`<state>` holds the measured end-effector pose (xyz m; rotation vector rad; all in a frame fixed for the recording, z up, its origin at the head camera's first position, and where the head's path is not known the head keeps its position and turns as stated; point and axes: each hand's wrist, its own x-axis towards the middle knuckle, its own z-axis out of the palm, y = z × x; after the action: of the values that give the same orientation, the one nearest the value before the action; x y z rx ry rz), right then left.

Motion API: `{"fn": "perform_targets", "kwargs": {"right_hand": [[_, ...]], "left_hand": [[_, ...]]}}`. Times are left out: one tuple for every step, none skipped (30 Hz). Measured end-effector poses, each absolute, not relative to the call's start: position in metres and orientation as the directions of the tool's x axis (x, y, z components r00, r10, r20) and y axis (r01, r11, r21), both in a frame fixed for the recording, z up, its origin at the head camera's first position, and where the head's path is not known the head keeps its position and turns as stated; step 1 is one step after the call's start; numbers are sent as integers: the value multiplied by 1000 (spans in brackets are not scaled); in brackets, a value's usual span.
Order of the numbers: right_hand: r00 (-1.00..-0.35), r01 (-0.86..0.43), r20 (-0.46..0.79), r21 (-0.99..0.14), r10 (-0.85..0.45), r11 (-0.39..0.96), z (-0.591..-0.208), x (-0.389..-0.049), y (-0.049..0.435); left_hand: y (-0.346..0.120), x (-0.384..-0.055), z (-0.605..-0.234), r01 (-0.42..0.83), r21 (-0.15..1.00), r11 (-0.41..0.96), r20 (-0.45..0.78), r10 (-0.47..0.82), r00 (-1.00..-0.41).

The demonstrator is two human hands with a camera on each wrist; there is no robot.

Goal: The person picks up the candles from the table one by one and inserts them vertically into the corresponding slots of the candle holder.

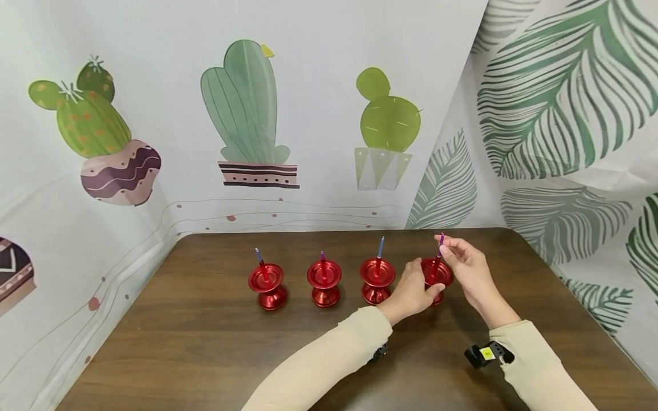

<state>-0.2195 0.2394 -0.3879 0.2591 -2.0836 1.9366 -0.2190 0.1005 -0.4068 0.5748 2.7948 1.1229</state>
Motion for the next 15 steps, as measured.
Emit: {"fn": "perform_targets", "kwargs": {"right_hand": [[-938,-332,339,-938,66,98,-389,-220,239],[-933,-343,353,-931,68,124,-390,-220,239],[-929,-352,365,-924,69,146,-391,-220,238],[-924,-361,376,-917,71,168,-392,-220,238],[-920,-367,386,-911,75,187,-393,-220,236],[-916,-371,393,-907,79,201,-394,-220,235],[-914,-374,397,-903,80,213,-395,-220,233],[-912,-376,403,-897,80,232,-396,-220,232],[-910,-376,406,-893,83,247,-397,-220,230],[-910,-373,405,-892,86,257,-397,-220,228],[-910,-369,404,-890,88,268,-397,-220,227],[-912,-363,399,-890,89,275,-398,-219,226],[-916,-354,390,-895,91,273,-398,-219,226],[-920,-345,381,-899,94,270,-398,-218,226],[-924,-335,370,-905,99,264,-398,-218,226]], "left_hand": [[101,-219,-407,313,683,660,68,370,-927],[101,-219,-407,314,685,657,69,370,-926],[101,-219,-407,315,685,657,70,371,-926],[101,-218,-407,318,684,656,72,372,-925],[101,-218,-408,321,682,657,75,374,-924],[101,-218,-408,328,680,656,81,377,-923],[101,-218,-409,333,677,656,85,380,-921],[100,-218,-409,338,677,654,89,383,-919],[100,-218,-409,343,676,652,94,386,-918],[100,-218,-409,349,676,649,100,389,-916],[99,-218,-409,353,677,646,105,390,-915],[99,-219,-409,355,679,642,107,391,-914],[99,-219,-409,354,681,641,106,392,-914],[99,-219,-409,354,684,637,107,393,-913],[99,-219,-409,353,686,636,106,393,-913]]}}
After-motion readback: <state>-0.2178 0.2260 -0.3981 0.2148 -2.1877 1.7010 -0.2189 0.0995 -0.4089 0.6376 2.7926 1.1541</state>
